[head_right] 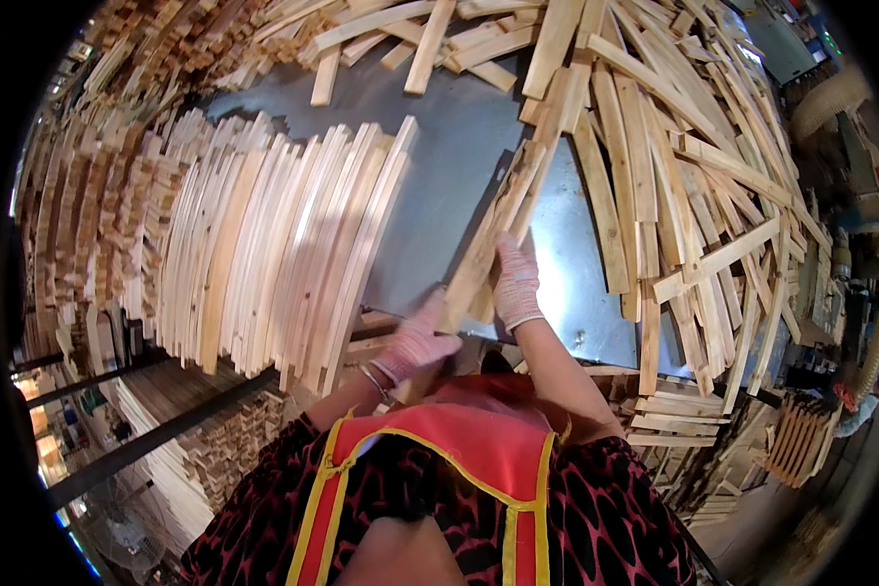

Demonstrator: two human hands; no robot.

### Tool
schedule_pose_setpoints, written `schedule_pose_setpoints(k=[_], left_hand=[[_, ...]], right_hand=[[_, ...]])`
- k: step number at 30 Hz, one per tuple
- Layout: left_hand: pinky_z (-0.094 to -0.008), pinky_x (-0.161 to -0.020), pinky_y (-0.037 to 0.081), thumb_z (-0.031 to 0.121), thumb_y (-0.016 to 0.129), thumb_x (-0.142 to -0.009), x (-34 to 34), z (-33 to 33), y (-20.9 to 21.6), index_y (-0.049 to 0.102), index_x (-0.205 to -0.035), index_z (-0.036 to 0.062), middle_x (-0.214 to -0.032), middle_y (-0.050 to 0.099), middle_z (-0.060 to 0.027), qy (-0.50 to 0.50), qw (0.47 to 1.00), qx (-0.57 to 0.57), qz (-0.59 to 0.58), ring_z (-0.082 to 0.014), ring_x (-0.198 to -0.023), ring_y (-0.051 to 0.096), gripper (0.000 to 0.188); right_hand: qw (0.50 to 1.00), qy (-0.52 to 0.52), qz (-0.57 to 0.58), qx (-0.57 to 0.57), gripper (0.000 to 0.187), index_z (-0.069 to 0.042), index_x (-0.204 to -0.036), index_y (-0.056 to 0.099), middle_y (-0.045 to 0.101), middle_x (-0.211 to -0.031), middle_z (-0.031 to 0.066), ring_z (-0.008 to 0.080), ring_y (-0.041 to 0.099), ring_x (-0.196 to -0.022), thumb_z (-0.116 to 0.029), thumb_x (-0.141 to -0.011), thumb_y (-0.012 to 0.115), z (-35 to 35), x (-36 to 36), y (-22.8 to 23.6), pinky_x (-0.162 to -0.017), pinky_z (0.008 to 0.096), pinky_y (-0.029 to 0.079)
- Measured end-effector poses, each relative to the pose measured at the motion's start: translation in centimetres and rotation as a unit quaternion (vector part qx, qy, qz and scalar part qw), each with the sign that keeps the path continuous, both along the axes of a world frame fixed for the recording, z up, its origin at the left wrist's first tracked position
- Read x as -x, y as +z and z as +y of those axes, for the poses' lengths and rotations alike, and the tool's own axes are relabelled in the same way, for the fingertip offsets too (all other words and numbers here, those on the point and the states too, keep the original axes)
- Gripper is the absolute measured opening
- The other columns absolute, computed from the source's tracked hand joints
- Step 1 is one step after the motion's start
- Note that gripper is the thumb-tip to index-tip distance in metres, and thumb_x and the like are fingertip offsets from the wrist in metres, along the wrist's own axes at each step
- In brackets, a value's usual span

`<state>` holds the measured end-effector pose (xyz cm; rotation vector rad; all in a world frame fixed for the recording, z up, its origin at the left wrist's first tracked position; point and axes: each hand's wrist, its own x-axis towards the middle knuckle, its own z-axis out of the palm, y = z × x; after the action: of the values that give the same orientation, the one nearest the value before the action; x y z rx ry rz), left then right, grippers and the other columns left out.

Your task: The person picks up wooden planks from a pile on a metal table and stacks them neatly on a growing pile. They occasionally lift and move entire stacks of wood to a nearby rack.

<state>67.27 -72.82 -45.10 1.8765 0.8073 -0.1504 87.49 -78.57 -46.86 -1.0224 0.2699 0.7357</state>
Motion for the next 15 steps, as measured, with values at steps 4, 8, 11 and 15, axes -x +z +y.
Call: schedule_pose_setpoints(k=[4, 8, 11, 15], left_hand=[[-0.0426, -0.107, 0.051, 0.031, 0.075, -0.09, 5.6, 4.1, 1.5, 0.043, -0.159, 0.0008, -0.139, 0.065, -0.0274, 0.104, 0.988, -0.072, -0.088, -0.0412, -0.127, 0.066, 0.082], [-0.0422, -0.108, 0.05, 0.024, 0.069, -0.096, 6.4, 8.9, 3.8, 0.045, -0.157, 0.0002, -0.138, 0.067, -0.026, 0.187, 0.968, -0.126, -0.112, -0.0386, -0.128, 0.065, 0.07], [-0.042, -0.112, 0.047, 0.022, 0.064, -0.1, 8.1, 10.6, 2.6, 0.046, -0.157, -0.0019, -0.142, 0.063, -0.025, 0.257, 0.947, -0.072, -0.181, -0.0357, -0.132, 0.061, 0.064], [-0.0384, -0.112, 0.045, 0.018, 0.058, -0.102, 7.5, 11.2, 1.0, 0.044, -0.159, -0.0029, -0.142, 0.061, -0.0217, 0.261, 0.941, -0.037, -0.213, -0.0287, -0.128, 0.058, 0.062]], right_hand=[[0.941, 0.178, -0.144, 0.25, 0.04, -0.009, -0.138, 0.059, 0.069, -0.086, 0.0053, 0.0155, 0.067, -0.071, -0.024, -0.1, 0.059, -3.7, 3.8, 0.6, -0.063, 0.0332, 0.056], [0.729, 0.438, -0.356, 0.388, 0.06, -0.011, -0.151, 0.049, 0.074, -0.11, 0.023, 0.0387, 0.074, -0.094, -0.034, -0.099, 0.065, -6.5, 13.5, -1.4, -0.086, 0.0473, 0.059], [0.664, 0.597, -0.353, 0.28, 0.074, -0.002, -0.153, 0.043, 0.071, -0.126, 0.025, 0.039, 0.071, -0.11, -0.039, -0.096, 0.072, 0.0, 16.4, 3.2, -0.097, 0.046, 0.056], [0.646, 0.642, -0.412, -0.012, 0.064, 0.001, -0.148, 0.051, 0.071, -0.132, 0.0136, 0.0258, 0.068, -0.111, -0.027, -0.095, 0.076, 3.1, 14.7, -8.9, -0.096, 0.0381, 0.055]])
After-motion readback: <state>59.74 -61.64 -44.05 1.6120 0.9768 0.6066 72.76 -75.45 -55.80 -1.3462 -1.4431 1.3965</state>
